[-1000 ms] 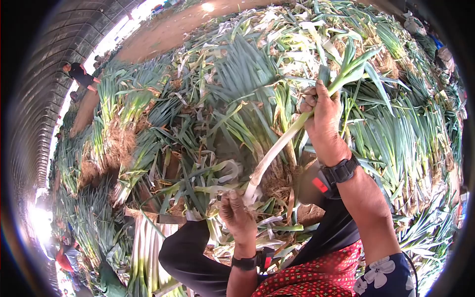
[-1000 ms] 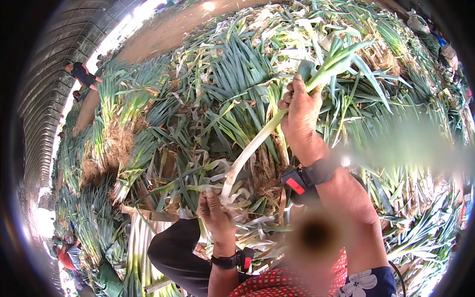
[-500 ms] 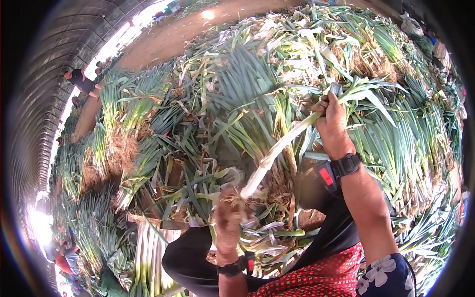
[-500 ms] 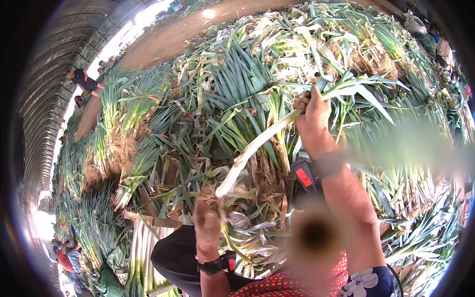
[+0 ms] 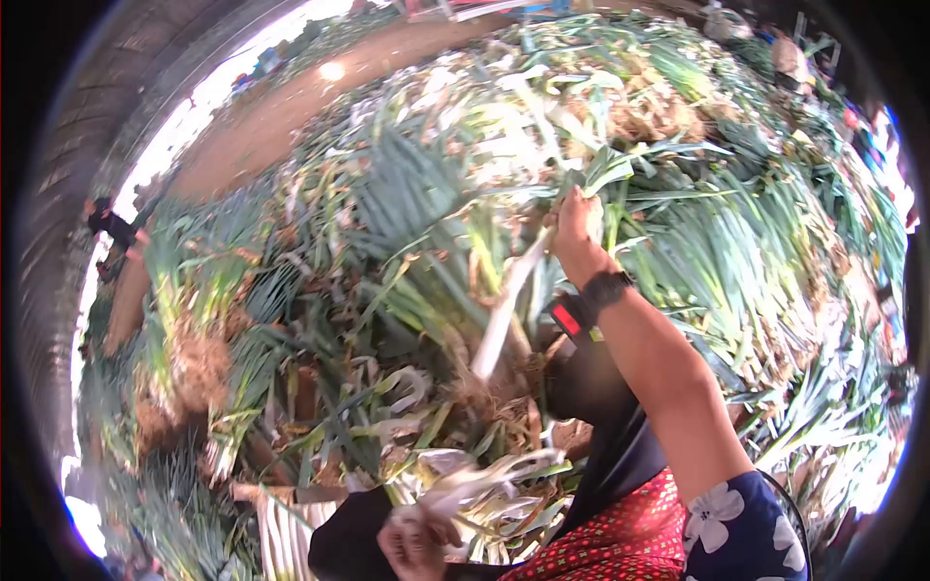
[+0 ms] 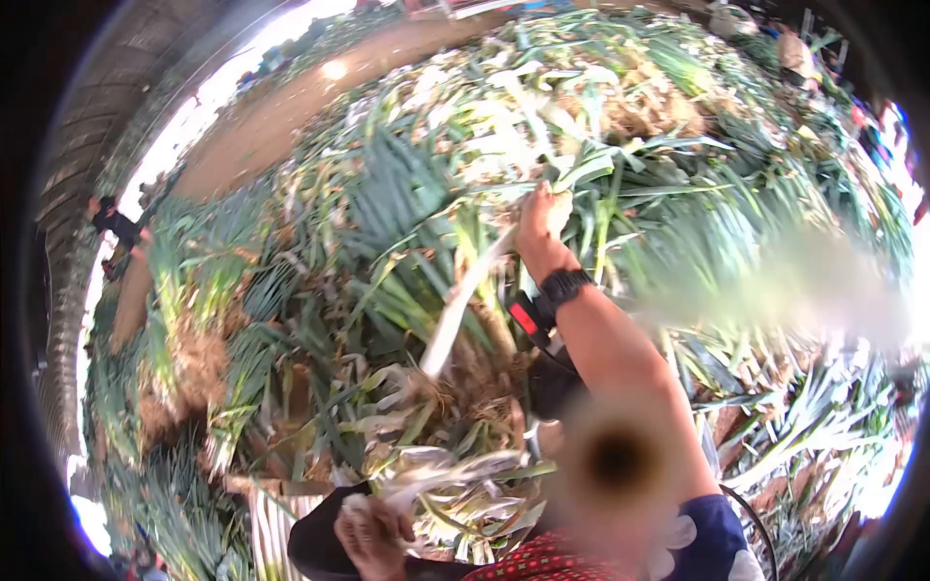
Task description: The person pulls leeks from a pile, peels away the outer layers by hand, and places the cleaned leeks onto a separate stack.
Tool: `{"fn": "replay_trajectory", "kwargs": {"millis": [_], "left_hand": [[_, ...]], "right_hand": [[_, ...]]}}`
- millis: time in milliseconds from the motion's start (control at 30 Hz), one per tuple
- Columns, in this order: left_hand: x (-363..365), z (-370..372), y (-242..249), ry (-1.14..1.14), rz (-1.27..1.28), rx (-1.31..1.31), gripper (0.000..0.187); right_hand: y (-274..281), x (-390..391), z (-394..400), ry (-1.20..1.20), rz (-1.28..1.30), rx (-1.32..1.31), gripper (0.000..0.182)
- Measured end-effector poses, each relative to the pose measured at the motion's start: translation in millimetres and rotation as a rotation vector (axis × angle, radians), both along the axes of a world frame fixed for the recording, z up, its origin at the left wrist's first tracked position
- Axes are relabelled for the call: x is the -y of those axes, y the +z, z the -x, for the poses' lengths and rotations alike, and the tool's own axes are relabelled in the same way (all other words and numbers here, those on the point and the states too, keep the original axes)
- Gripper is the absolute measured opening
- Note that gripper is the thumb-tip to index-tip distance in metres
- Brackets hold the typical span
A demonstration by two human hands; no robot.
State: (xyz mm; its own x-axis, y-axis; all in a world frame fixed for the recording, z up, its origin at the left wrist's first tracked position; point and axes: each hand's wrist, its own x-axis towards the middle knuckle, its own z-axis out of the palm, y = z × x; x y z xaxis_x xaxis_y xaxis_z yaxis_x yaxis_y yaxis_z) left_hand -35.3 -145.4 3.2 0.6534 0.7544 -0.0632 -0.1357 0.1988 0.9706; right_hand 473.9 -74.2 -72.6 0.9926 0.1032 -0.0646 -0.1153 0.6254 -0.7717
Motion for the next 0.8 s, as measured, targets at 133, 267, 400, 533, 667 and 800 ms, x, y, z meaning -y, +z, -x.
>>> {"fn": "replay_trajectory", "kwargs": {"millis": [133, 267, 400, 533, 667, 800], "left_hand": [[-21, -11, 4, -0.132, -0.841, -0.844, 0.058], [-34, -26, 23, -0.309, -0.957, -1.063, 0.054], [-33, -35, 9, -0.480, -0.971, -0.961, 0.046], [-26, -48, 6, -0.527, -0.959, -0.989, 0.036], [-18, -63, 15, -0.524, -0.843, -1.078, 0.033], [-23, -64, 0, -0.556, -0.990, -0.996, 0.034]], "right_hand": [[58, 49, -23, -0.111, -0.177, -0.020, 0.020], [58, 115, -125, -0.639, 0.727, 0.529, 0.024], [153, 254, -75, -0.232, 0.176, 0.279, 0.031], [122, 405, -89, -0.301, 0.341, 0.242, 0.028], [59, 534, -45, -0.362, 0.691, 0.222, 0.030], [-77, 612, 65, -0.335, 1.076, -0.337, 0.031]]}}
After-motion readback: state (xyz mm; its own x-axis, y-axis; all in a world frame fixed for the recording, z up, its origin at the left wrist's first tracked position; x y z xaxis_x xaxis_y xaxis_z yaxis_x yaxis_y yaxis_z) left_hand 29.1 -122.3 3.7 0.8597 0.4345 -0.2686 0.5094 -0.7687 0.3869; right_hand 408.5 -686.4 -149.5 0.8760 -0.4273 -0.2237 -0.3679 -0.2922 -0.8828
